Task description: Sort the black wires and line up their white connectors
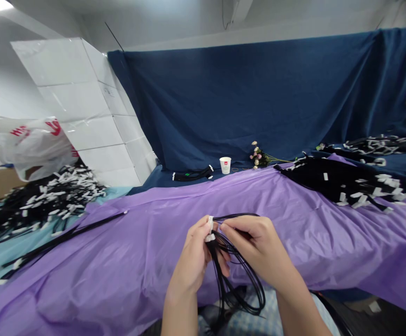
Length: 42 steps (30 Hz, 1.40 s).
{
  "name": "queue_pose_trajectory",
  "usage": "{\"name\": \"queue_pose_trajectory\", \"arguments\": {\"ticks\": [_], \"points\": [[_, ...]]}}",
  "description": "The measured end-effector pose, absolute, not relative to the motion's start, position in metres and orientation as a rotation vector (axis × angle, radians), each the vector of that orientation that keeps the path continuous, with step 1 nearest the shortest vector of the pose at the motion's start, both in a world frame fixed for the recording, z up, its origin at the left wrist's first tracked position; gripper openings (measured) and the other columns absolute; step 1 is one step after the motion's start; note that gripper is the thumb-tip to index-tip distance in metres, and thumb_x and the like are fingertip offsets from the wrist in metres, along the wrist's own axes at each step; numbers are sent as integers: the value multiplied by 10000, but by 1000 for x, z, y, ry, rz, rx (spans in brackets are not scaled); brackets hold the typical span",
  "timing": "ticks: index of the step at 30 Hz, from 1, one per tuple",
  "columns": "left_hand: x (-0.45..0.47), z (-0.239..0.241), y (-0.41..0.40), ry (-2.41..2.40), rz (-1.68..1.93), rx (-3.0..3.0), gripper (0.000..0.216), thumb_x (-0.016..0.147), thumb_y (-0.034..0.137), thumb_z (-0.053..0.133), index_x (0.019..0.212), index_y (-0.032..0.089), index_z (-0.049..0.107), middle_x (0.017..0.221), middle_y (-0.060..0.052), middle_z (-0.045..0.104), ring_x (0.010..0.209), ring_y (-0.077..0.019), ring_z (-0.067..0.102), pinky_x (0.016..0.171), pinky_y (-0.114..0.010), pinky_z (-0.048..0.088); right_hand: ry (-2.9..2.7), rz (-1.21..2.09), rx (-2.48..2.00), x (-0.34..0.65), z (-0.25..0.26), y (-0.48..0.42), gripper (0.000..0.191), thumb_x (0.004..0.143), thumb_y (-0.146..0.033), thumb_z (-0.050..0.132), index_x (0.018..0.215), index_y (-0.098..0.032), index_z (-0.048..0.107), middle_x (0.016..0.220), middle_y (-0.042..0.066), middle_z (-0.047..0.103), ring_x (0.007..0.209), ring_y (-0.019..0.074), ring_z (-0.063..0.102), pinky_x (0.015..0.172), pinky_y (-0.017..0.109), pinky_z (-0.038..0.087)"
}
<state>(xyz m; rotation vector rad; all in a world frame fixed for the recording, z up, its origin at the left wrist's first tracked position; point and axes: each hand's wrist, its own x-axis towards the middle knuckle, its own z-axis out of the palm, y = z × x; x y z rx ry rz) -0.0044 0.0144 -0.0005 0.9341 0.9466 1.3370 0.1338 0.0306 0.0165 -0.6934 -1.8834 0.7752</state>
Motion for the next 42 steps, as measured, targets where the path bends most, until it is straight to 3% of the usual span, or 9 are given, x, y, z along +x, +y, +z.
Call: {"name": "queue_pose_trajectory", "arguments": {"ticks": [5, 9, 13, 16, 20, 23, 26, 33, 42], "points": [[-5, 1, 18, 926, 1339, 908, 198, 778, 383, 647, 758, 198, 578, 508, -3, 583, 362, -171, 551, 317, -242, 416, -1866, 750, -743, 134, 10, 37, 326, 945, -154, 494, 629, -172, 573, 565, -33, 580, 523, 89, 516, 535, 205, 363], [-10, 0, 24, 950, 1387, 847, 200, 778, 374, 655, 812, 190, 585, 542, -10, 613, 431, -181, 599, 396, -260, 479, -1777, 538, -853, 138, 0, 47, 80, 865, -185, 645, 907, -196, 713, 691, -9, 612, 584, 119, 534, 557, 225, 416], [-17, -2, 29, 991, 1485, 758, 229, 762, 371, 674, 852, 190, 567, 638, -7, 660, 497, -175, 645, 509, -279, 530, -1772, 287, -830, 145, -5, 53, 295, 825, -225, 715, 1114, -225, 659, 1035, 68, 592, 899, 193, 592, 785, 303, 498], [-18, -2, 32, 958, 1557, 726, 251, 742, 368, 702, 832, 179, 563, 730, 9, 661, 502, -122, 625, 552, -259, 535, -1769, 162, -857, 147, -4, 51, 182, 808, -249, 740, 958, -210, 645, 1023, 70, 567, 992, 231, 551, 862, 346, 459], [-15, -2, 33, 910, 1631, 719, 280, 734, 389, 716, 807, 163, 568, 744, 11, 648, 559, -115, 629, 524, -214, 506, -1929, 406, -890, 143, -2, 46, 159, 879, -279, 667, 762, -198, 596, 773, 0, 572, 720, 146, 528, 652, 257, 395], [-13, -1, 32, 905, 1636, 701, 267, 767, 388, 685, 842, 157, 575, 773, -12, 684, 534, -122, 624, 490, -222, 492, -2099, 604, -869, 138, -2, 44, 171, 879, -358, 663, 811, -205, 628, 737, -17, 585, 632, 124, 503, 576, 240, 342], [-11, 0, 32, 887, 1624, 701, 238, 805, 368, 652, 868, 162, 553, 798, -39, 719, 491, -126, 615, 468, -231, 482, -2140, 615, -845, 132, -5, 46, 143, 882, -338, 648, 945, -210, 650, 812, -2, 622, 668, 133, 534, 606, 238, 353], [-4, -1, 31, 865, 1666, 604, 217, 833, 335, 646, 925, 185, 518, 872, -92, 749, 815, -251, 729, 622, -298, 558, -2091, 635, -793, 125, -10, 54, 44, 865, -227, 617, 865, -183, 619, 791, 1, 629, 668, 130, 545, 597, 219, 361], [-3, -6, 32, 813, 1661, 630, 239, 824, 370, 683, 912, 162, 607, 824, -46, 723, 751, -172, 698, 658, -245, 539, -1945, 762, -725, 121, -15, 53, 135, 946, -243, 501, 883, -167, 593, 803, 34, 657, 691, 147, 590, 656, 233, 445]]}}
